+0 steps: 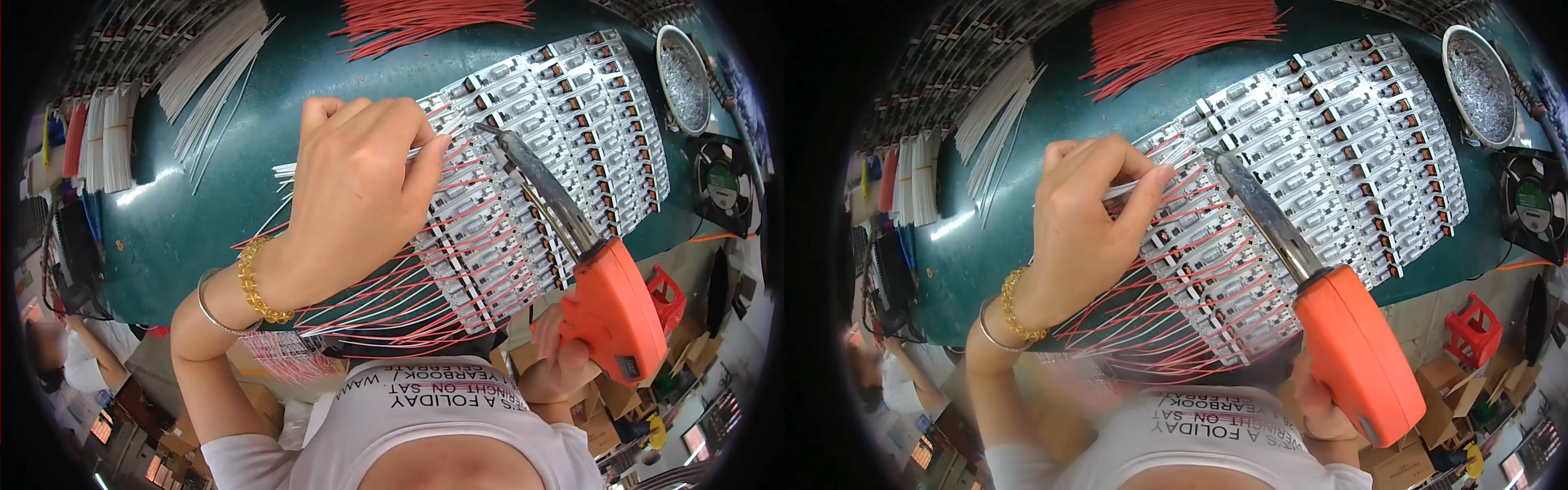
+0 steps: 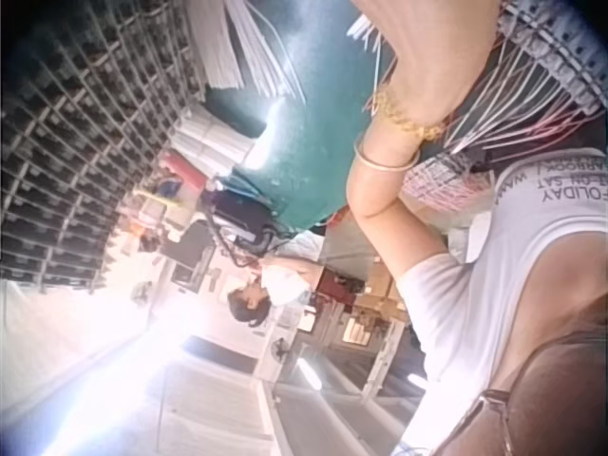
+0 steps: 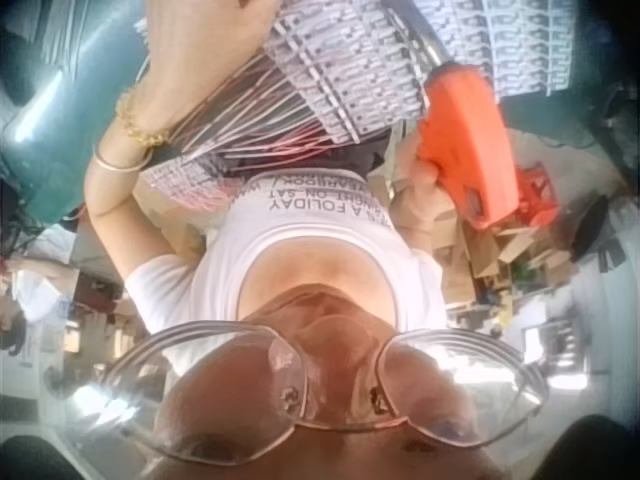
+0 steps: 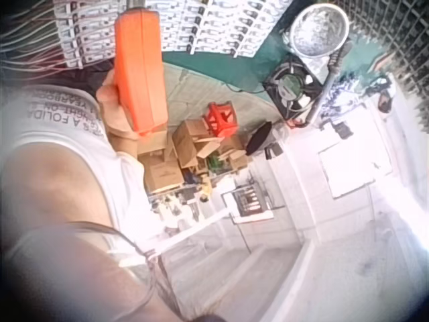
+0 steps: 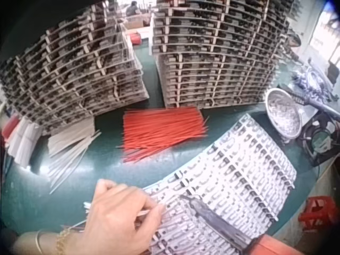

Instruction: The person uses a soldering iron to attach red and white wires to a large grid of electronic components on a green workbench. They repeatedly pick up individual wires, position them on the component terminals, and apply the soldering iron to secure the connections.

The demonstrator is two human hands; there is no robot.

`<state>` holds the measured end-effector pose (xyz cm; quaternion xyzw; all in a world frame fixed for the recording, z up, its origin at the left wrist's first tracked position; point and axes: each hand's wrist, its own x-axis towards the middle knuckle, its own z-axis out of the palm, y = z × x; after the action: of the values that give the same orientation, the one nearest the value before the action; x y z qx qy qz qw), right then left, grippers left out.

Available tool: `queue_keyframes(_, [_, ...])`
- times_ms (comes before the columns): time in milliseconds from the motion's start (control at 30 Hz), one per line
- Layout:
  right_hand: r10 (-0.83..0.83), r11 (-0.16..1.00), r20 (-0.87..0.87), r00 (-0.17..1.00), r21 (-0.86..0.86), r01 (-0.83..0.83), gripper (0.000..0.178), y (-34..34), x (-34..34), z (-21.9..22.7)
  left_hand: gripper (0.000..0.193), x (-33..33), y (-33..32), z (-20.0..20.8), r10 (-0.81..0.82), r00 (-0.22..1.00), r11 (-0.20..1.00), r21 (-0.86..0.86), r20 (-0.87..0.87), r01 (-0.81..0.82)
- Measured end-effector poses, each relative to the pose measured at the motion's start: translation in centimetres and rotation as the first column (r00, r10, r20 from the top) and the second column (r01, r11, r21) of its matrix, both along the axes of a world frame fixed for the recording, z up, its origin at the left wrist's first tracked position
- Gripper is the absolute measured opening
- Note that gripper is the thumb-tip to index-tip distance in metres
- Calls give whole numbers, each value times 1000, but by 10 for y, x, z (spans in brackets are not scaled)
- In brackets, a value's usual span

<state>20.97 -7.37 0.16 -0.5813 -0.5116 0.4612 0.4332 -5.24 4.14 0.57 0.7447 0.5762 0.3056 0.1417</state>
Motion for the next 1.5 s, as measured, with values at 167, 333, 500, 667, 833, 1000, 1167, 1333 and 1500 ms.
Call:
queue_keyframes(167, [38,999,79,996,-29,-36,76,-3,4,-1,17,0,0,-1,2,1000,1000,15,-2,-2])
queue_keyframes(333, [106,988,282,954,76,-132,74,-2,5,-4,17,0,0,-2,1,1000,1000,28,-11,-1])
queue_keyframes(500, [112,992,279,954,29,-125,76,-12,21,-10,17,0,-1,-1,9,1000,999,32,-12,-8])
queue_keyframes(667, [-5,1000,-37,999,-31,4,80,-1,-8,4,17,3,-1,-2,1,1000,999,35,-14,-1])
queue_keyframes(833, [49,999,130,990,-6,-49,83,-10,13,-9,17,1,-2,-2,8,1000,999,33,-24,-7])
queue_keyframes(1000, [11,999,-9,1000,-30,-11,86,1,-6,5,17,3,-2,-2,6,999,999,46,-48,-3])
queue_keyframes(1167, [48,999,113,992,17,-50,85,-1,3,1,14,2,-3,-2,22,999,994,112,-44,-17])
queue_keyframes(1333, [-41,999,-105,994,-17,39,84,-4,-1,7,13,5,-6,-1,-7,1000,998,60,29,5])
queue_keyframes(1500, [17,999,-163,986,-34,-22,84,-11,11,-3,13,4,-5,-4,-25,999,1000,-1,25,26])
